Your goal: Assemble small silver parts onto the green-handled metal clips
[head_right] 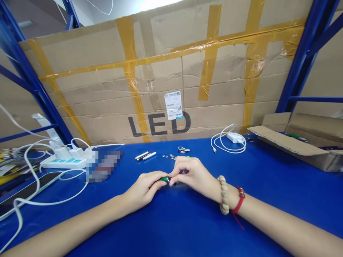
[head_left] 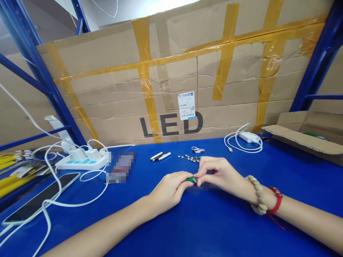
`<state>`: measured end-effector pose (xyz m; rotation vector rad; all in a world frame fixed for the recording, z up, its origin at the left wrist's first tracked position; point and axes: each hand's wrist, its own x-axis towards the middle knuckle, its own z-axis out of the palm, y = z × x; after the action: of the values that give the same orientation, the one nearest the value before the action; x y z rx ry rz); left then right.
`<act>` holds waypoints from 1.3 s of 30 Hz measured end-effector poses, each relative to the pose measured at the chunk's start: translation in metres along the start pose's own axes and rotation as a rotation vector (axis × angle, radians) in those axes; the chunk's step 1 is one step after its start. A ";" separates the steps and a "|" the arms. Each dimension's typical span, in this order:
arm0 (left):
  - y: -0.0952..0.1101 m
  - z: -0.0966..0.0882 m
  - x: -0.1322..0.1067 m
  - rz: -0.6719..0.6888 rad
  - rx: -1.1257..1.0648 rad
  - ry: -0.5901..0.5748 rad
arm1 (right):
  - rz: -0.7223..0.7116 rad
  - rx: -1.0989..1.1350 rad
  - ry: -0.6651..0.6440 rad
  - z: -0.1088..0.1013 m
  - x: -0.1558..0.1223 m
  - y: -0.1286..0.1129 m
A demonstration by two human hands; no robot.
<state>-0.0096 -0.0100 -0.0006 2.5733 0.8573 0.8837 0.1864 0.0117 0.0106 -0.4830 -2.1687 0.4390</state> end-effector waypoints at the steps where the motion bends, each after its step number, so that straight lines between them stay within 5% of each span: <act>1: 0.000 0.000 0.000 0.011 0.000 -0.003 | 0.003 0.000 -0.007 0.000 0.000 0.000; 12: -0.004 0.003 -0.001 0.008 0.033 0.065 | 0.197 -0.006 0.061 0.010 -0.005 -0.005; 20: -0.006 0.005 -0.002 0.051 0.127 0.136 | 0.793 0.411 -0.070 0.013 0.002 -0.008; 39: -0.009 0.003 -0.001 0.212 0.093 0.228 | 0.856 0.450 -0.106 0.012 0.000 -0.005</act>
<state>-0.0127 -0.0036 -0.0073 2.7184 0.7062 1.2463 0.1759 0.0059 0.0057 -1.1322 -1.7794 1.3990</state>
